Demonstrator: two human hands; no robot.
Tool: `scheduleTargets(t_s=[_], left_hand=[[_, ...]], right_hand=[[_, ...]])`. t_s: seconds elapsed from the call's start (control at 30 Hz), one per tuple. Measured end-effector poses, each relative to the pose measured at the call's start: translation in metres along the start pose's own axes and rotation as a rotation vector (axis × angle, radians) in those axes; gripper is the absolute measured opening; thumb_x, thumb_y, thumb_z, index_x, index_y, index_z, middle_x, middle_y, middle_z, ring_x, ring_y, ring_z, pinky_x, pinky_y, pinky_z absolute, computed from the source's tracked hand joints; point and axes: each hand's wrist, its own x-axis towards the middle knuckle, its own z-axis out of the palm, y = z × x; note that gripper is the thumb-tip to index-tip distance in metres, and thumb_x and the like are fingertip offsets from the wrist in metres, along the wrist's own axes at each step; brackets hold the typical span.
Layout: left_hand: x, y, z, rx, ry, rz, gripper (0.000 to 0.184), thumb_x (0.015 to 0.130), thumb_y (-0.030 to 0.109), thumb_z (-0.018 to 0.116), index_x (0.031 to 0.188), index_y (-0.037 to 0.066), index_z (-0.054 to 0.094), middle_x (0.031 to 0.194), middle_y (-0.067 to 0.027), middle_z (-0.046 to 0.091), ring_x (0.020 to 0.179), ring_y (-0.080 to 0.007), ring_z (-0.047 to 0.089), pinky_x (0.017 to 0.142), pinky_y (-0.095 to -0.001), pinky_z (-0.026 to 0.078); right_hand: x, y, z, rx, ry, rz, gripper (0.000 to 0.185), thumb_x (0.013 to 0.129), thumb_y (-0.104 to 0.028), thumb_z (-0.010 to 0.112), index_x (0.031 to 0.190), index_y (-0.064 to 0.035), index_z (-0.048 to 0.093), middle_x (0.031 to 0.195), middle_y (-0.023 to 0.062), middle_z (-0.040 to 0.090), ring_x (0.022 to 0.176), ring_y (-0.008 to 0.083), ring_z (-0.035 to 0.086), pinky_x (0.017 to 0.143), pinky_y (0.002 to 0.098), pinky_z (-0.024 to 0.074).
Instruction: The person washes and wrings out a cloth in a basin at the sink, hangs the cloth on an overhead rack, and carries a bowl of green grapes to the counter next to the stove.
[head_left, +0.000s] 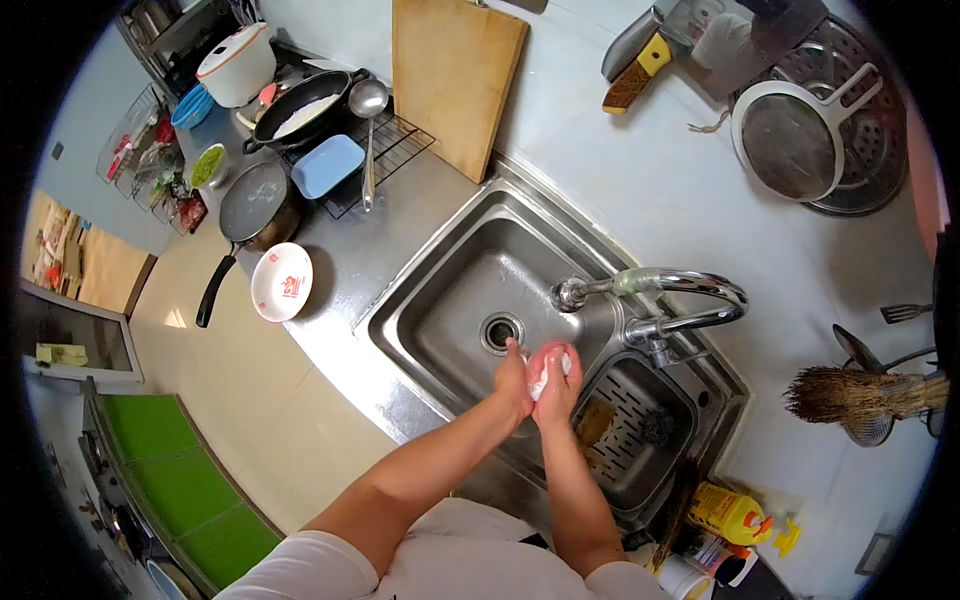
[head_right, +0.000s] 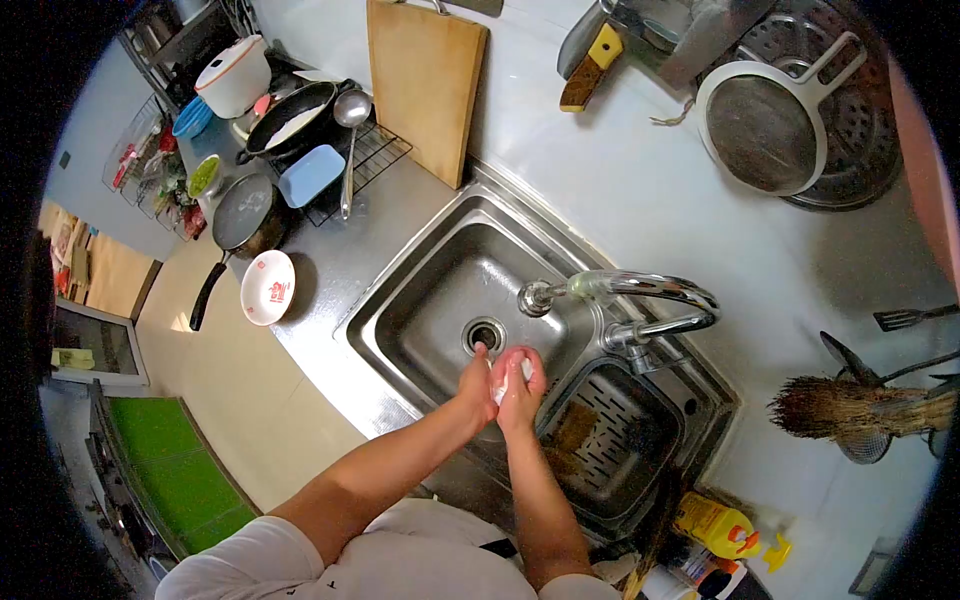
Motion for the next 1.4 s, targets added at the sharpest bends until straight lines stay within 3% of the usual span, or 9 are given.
scheduleTargets(t_s=[0.1, 0.27, 0.5, 0.83, 1.1, 1.17, 1.3, 1.33, 1.4], left_hand=[[0.02, -0.005, -0.019, -0.102, -0.334, -0.123, 0.051, 0.093, 0.044, 0.03, 0.104, -0.001, 0.053, 0.091, -0.0126, 0.062, 0.084, -0.0271, 0.06, 0.079, -0.0369, 0.047], [0.055, -0.018, -0.028, 0.152, -0.095, 0.011, 0.036, 0.092, 0.032, 0.037, 0.099, -0.001, 0.051, 0.088, -0.0137, 0.058, 0.078, -0.025, 0.057, 0.07, -0.0389, 0.046], [0.007, -0.004, -0.009, 0.306, -0.083, 0.019, 0.028, 0.091, 0.024, 0.036, 0.078, 0.005, 0.052, 0.075, -0.0092, 0.055, 0.067, -0.0226, 0.054, 0.063, -0.038, 0.045], [0.046, -0.016, -0.047, 0.338, -0.214, 0.03, 0.029, 0.093, 0.027, 0.033, 0.08, 0.008, 0.05, 0.07, -0.0049, 0.053, 0.061, -0.0186, 0.053, 0.054, -0.0331, 0.045], [0.014, -0.013, -0.034, 0.196, -0.048, 0.097, 0.033, 0.094, 0.031, 0.033, 0.088, 0.005, 0.052, 0.079, -0.01, 0.059, 0.066, -0.0232, 0.059, 0.057, -0.0363, 0.049], [0.005, -0.009, -0.035, 0.169, -0.086, 0.125, 0.032, 0.093, 0.034, 0.036, 0.091, 0.006, 0.051, 0.082, -0.0096, 0.059, 0.07, -0.0228, 0.059, 0.061, -0.0363, 0.049], [-0.016, 0.014, -0.038, 0.101, -0.271, 0.07, 0.036, 0.092, 0.042, 0.041, 0.1, 0.008, 0.05, 0.095, -0.0078, 0.06, 0.082, -0.0211, 0.059, 0.073, -0.0362, 0.047], [-0.012, 0.024, -0.044, 0.131, -0.371, 0.041, 0.042, 0.093, 0.042, 0.038, 0.108, 0.004, 0.05, 0.106, -0.0098, 0.058, 0.097, -0.0214, 0.057, 0.084, -0.0363, 0.046], [-0.011, 0.035, -0.049, 0.274, -0.353, 0.077, 0.041, 0.093, 0.041, 0.037, 0.109, 0.005, 0.05, 0.107, -0.0096, 0.057, 0.097, -0.0225, 0.056, 0.085, -0.0381, 0.045]], right_hand=[[0.003, 0.0, 0.005, 0.006, 0.163, 0.08, 0.038, 0.092, -0.034, 0.048, 0.065, -0.0086, 0.04, 0.055, -0.0018, 0.037, 0.049, 0.0076, 0.035, 0.044, 0.0218, 0.0284], [0.009, 0.008, -0.002, 0.017, 0.202, 0.11, 0.048, 0.093, -0.037, 0.045, 0.054, -0.0105, 0.036, 0.048, -0.0037, 0.032, 0.044, 0.0071, 0.031, 0.042, 0.0221, 0.0263], [0.007, 0.012, -0.002, -0.123, 0.196, 0.075, 0.05, 0.094, -0.037, 0.042, 0.053, -0.0095, 0.038, 0.048, -0.0022, 0.039, 0.044, 0.0066, 0.034, 0.042, 0.0228, 0.0267], [0.0, 0.014, -0.001, -0.316, 0.201, 0.044, 0.051, 0.093, -0.033, 0.041, 0.049, -0.0071, 0.036, 0.046, -0.0019, 0.04, 0.043, 0.0069, 0.037, 0.04, 0.0252, 0.0284], [-0.006, 0.016, 0.001, -0.307, 0.176, 0.053, 0.047, 0.092, -0.029, 0.044, 0.051, -0.0087, 0.035, 0.046, -0.0014, 0.037, 0.041, 0.0073, 0.036, 0.039, 0.0245, 0.0281], [-0.001, 0.019, -0.003, 0.018, 0.127, 0.243, 0.041, 0.091, -0.031, 0.046, 0.058, -0.0075, 0.041, 0.05, -0.001, 0.04, 0.044, 0.0087, 0.039, 0.042, 0.0244, 0.0312], [-0.005, -0.004, -0.001, -0.112, 0.06, 0.152, 0.016, 0.087, -0.018, 0.046, 0.079, -0.004, 0.048, 0.065, 0.0048, 0.051, 0.059, 0.0135, 0.05, 0.056, 0.0258, 0.0417], [-0.003, -0.003, -0.007, -0.019, -0.001, 0.141, 0.012, 0.082, -0.011, 0.044, 0.091, -0.0031, 0.045, 0.076, 0.008, 0.052, 0.071, 0.0161, 0.052, 0.067, 0.0277, 0.0425], [0.002, -0.005, -0.021, 0.083, -0.087, 0.145, 0.041, 0.068, 0.001, 0.04, 0.109, -0.0014, 0.041, 0.098, 0.0142, 0.052, 0.093, 0.0219, 0.051, 0.087, 0.0326, 0.0405]])
